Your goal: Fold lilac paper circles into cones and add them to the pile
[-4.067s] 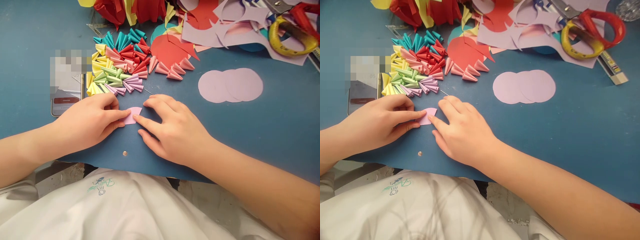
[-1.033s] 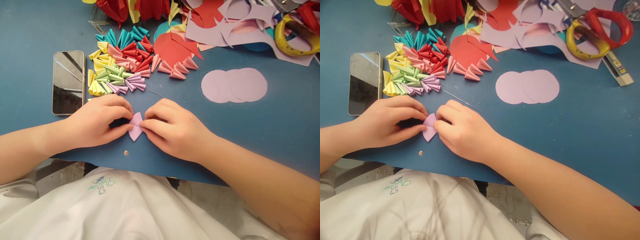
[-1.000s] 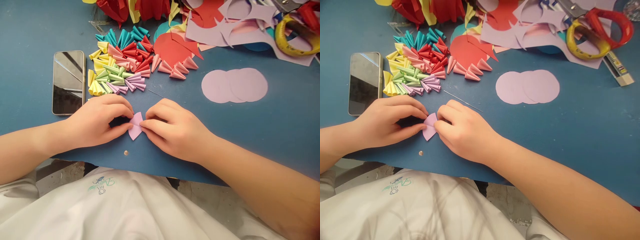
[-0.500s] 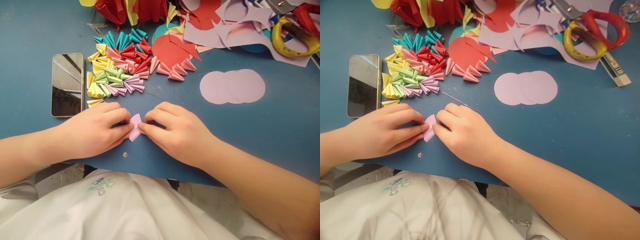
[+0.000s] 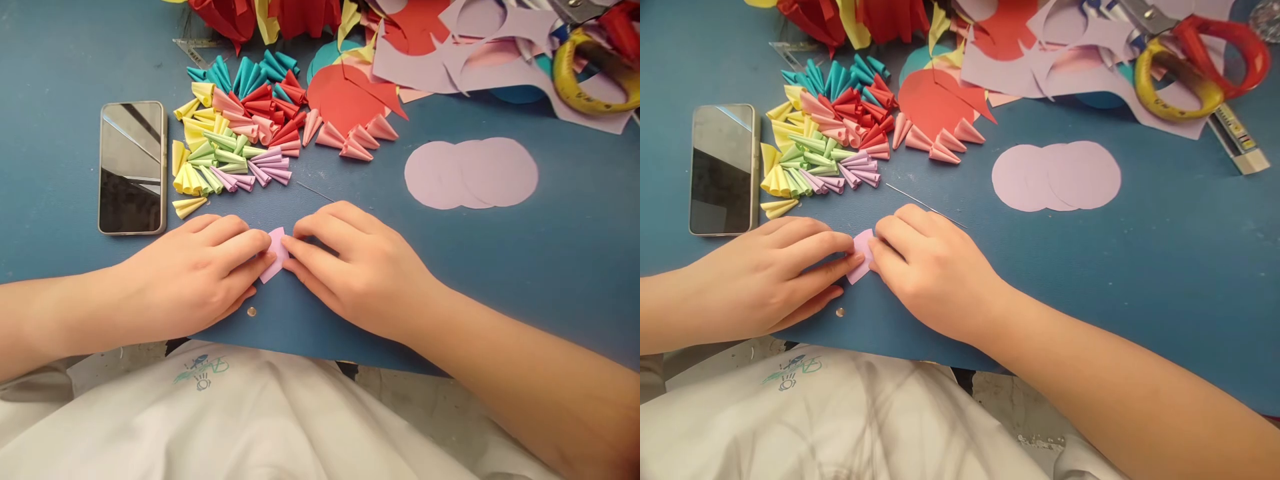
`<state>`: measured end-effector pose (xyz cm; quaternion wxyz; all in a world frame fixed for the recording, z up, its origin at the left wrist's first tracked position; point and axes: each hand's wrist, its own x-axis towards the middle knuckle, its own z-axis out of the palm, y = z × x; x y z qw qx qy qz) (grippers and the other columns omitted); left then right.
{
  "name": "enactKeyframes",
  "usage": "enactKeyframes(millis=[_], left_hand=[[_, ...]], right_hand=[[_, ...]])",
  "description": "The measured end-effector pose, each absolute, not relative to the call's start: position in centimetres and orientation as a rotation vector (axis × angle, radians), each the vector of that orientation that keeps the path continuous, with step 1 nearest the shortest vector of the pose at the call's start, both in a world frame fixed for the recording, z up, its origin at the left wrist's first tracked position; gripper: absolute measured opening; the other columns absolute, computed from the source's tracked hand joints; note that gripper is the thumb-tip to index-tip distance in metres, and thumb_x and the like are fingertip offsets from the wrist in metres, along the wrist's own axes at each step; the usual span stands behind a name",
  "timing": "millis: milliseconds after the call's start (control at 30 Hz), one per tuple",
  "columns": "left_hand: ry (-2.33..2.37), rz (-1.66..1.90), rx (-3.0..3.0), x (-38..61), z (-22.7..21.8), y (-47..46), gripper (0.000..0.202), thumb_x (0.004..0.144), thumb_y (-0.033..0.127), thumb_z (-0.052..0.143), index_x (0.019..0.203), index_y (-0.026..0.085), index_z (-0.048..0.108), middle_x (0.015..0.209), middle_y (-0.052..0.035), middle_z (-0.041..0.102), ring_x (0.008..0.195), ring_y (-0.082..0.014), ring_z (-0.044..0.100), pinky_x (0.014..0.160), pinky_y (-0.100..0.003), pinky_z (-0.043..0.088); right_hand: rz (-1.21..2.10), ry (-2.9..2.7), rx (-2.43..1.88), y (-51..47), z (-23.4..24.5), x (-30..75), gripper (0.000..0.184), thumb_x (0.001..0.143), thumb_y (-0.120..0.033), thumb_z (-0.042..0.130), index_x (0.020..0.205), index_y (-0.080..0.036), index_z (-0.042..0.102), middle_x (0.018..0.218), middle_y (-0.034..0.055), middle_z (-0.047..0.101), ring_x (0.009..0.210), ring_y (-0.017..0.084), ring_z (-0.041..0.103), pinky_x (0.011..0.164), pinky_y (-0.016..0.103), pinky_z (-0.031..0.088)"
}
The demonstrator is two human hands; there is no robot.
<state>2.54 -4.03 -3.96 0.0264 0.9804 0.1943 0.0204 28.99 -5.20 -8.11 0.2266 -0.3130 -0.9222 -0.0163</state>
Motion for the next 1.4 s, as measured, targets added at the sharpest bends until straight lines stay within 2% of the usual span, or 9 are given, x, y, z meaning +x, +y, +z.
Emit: enactKeyframes(millis=[133, 267, 367, 500, 633, 833, 1000, 1233, 1400], left_hand=[[0.588, 0.041, 3.059, 2.6, -3.8, -4.4, 0.036, 0.111, 0.028, 0.053, 0.134, 0.006, 0.072, 0.124, -0.0161, 0.075, 0.108, -0.0337, 0.068, 0.088, -0.048, 0.059], [0.605, 0.07, 3.058, 2.5, -3.7, -4.4, 0.036, 0.111, 0.03, 0.054, 0.129, 0.006, 0.074, 0.121, -0.0154, 0.077, 0.108, -0.0335, 0.069, 0.087, -0.048, 0.058], [0.648, 0.044, 3.027, 2.5, -3.6, -4.4, 0.034, 0.111, 0.03, 0.053, 0.123, 0.009, 0.076, 0.121, -0.0157, 0.076, 0.106, -0.0325, 0.07, 0.087, -0.047, 0.058], [0.731, -0.005, 2.955, 2.5, -3.3, -4.7, 0.036, 0.108, 0.033, 0.056, 0.131, 0.011, 0.073, 0.13, -0.0186, 0.073, 0.111, -0.0351, 0.067, 0.089, -0.049, 0.057], [0.777, -0.084, 2.874, 2.5, -2.8, -4.9, 0.038, 0.104, 0.034, 0.061, 0.133, 0.011, 0.071, 0.134, -0.0207, 0.069, 0.115, -0.0376, 0.066, 0.092, -0.051, 0.057], [0.738, -0.044, 2.85, 2.1, -2.7, -4.4, 0.044, 0.104, 0.039, 0.061, 0.137, 0.012, 0.07, 0.136, -0.0207, 0.066, 0.114, -0.0373, 0.065, 0.096, -0.052, 0.056], [0.72, -0.048, 2.852, 2.0, -3.0, -4.2, 0.044, 0.105, 0.04, 0.058, 0.137, 0.012, 0.07, 0.136, -0.0205, 0.066, 0.112, -0.0364, 0.065, 0.098, -0.052, 0.056], [0.722, -0.094, 2.828, 1.8, -2.8, -4.0, 0.047, 0.106, 0.042, 0.057, 0.142, 0.015, 0.071, 0.141, -0.0204, 0.065, 0.112, -0.036, 0.065, 0.097, -0.053, 0.057], [0.746, 0.023, 2.759, 1.8, -3.3, -3.3, 0.038, 0.107, 0.035, 0.057, 0.133, 0.015, 0.077, 0.133, -0.0192, 0.069, 0.107, -0.0324, 0.068, 0.096, -0.051, 0.058]], right_hand=[[-0.103, -2.525, -0.743, -5.1, -8.2, 29.0, 0.023, 0.107, -0.011, 0.061, 0.095, -0.015, 0.08, 0.112, 0.0101, 0.081, 0.098, 0.024, 0.068, 0.074, 0.038, 0.055], [-0.11, -2.549, -0.682, -5.4, -7.9, 29.0, 0.026, 0.107, -0.007, 0.061, 0.092, -0.015, 0.081, 0.111, 0.0097, 0.084, 0.1, 0.025, 0.072, 0.073, 0.038, 0.056], [-0.089, -2.574, -0.716, -5.7, -7.5, 29.1, 0.022, 0.106, -0.006, 0.061, 0.105, -0.009, 0.083, 0.117, 0.0115, 0.085, 0.105, 0.028, 0.075, 0.073, 0.04, 0.059], [-0.037, -2.58, -0.816, -6.4, -7.5, 29.1, 0.024, 0.103, -0.003, 0.063, 0.119, -0.006, 0.081, 0.127, 0.0106, 0.084, 0.117, 0.036, 0.077, 0.082, 0.046, 0.067], [0.006, -2.517, -0.878, -6.9, -8.0, 29.1, 0.028, 0.101, 0.0, 0.064, 0.12, -0.012, 0.081, 0.133, 0.009, 0.083, 0.129, 0.046, 0.074, 0.093, 0.057, 0.069], [0.037, -2.532, -0.87, -7.1, -8.2, 29.0, 0.03, 0.1, 0.002, 0.062, 0.118, -0.013, 0.08, 0.137, 0.0141, 0.081, 0.129, 0.049, 0.074, 0.089, 0.062, 0.07], [0.112, -2.566, -0.886, -7.0, -8.1, 29.0, 0.032, 0.101, 0.002, 0.057, 0.11, -0.017, 0.081, 0.139, 0.0121, 0.08, 0.135, 0.048, 0.071, 0.096, 0.067, 0.069], [0.17, -2.561, -0.872, -7.4, -8.3, 29.4, 0.042, 0.102, 0.001, 0.058, 0.137, -0.017, 0.074, 0.145, 0.0147, 0.076, 0.141, 0.05, 0.067, 0.101, 0.071, 0.067], [0.104, -2.607, -0.829, -7.1, -7.7, 29.7, 0.028, 0.1, 0.001, 0.058, 0.109, -0.014, 0.08, 0.142, 0.0168, 0.077, 0.136, 0.049, 0.07, 0.097, 0.063, 0.068]])
